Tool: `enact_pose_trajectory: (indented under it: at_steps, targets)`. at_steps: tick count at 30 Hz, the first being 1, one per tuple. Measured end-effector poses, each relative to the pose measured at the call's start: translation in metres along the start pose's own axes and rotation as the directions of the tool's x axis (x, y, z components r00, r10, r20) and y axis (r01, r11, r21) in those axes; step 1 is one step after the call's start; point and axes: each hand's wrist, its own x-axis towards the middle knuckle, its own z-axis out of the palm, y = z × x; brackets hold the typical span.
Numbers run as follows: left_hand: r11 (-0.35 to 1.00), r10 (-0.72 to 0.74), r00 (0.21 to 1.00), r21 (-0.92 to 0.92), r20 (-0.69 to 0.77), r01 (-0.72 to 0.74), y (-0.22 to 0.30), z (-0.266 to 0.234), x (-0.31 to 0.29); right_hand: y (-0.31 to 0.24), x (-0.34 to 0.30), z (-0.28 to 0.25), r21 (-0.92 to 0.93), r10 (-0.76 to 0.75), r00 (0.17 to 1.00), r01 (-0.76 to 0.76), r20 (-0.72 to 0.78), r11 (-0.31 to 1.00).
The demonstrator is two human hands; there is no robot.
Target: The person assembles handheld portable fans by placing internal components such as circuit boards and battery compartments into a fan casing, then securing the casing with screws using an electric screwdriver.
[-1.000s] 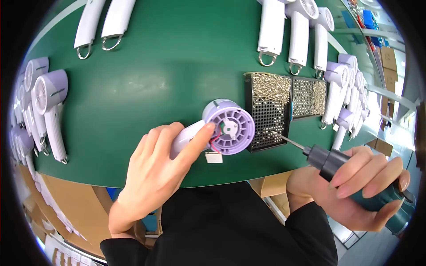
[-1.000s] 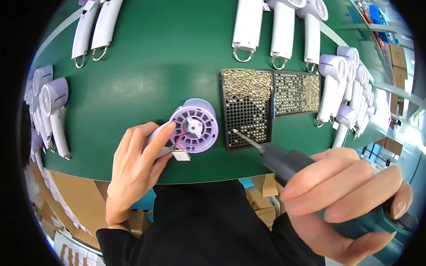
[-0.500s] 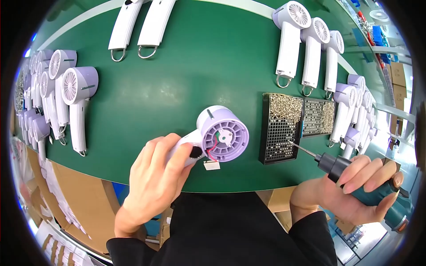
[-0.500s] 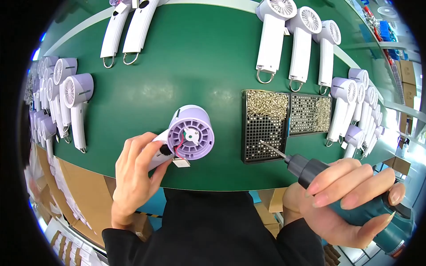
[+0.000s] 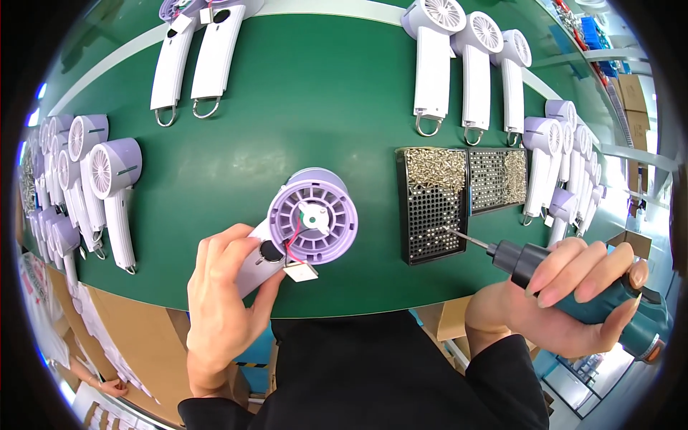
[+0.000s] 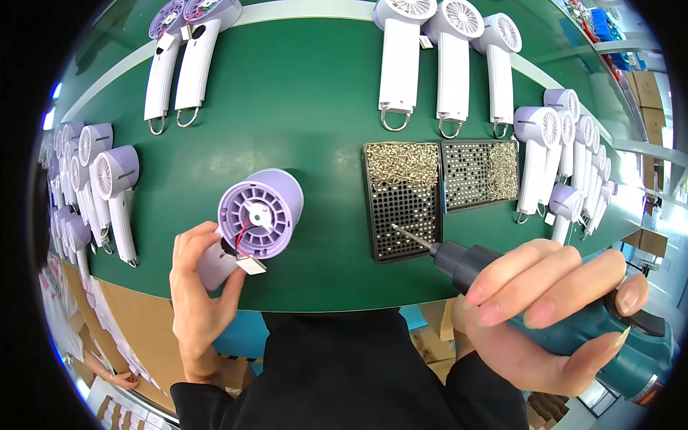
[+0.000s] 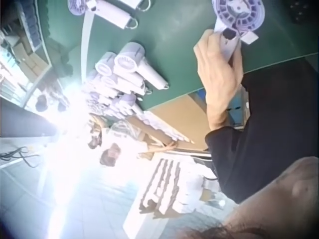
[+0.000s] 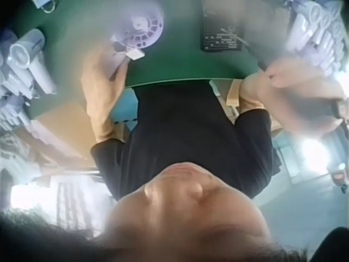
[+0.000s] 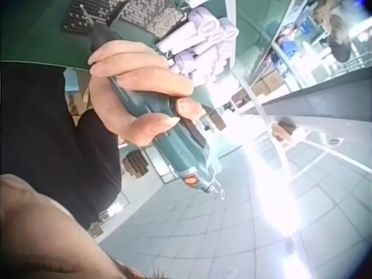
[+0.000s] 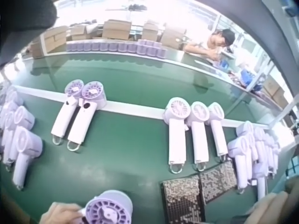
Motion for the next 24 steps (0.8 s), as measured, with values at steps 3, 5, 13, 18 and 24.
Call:
enact_pose_trajectory:
  at_steps: [3, 5, 13, 18, 24]
  targets:
    - [1.0, -0.026, 1.0, -0.005, 0.011, 0.026, 0.0, -0.001, 0.001, 0.001, 0.004, 0.014, -0.023, 0.024, 0.995, -0.027, -0.1, 0.999]
    - [1.0, 0.003, 1.0, -0.009, -0.007, -0.003, -0.001, 0.0, 0.001, 0.002, 0.005, 0.019, -0.032, 0.027, 0.994, -0.03, -0.104, 0.999]
    - [0.979, 0.107, 0.987, 0.16, 0.121, -0.125, 0.012, 0.017, 0.002, 0.001, 0.007, 0.037, -0.047, 0.067, 0.997, -0.07, -0.049, 0.996]
    - [0.983, 0.1, 0.99, 0.145, 0.104, -0.115, 0.011, 0.025, -0.009, 0.01, 0.002, 0.057, -0.038, 0.116, 0.99, -0.114, 0.081, 0.993]
    - [0.984, 0.102, 0.989, 0.134, 0.111, -0.117, 0.014, 0.024, -0.012, 0.017, 0.0, 0.067, -0.197, 0.125, 0.962, -0.077, 0.244, 0.977]
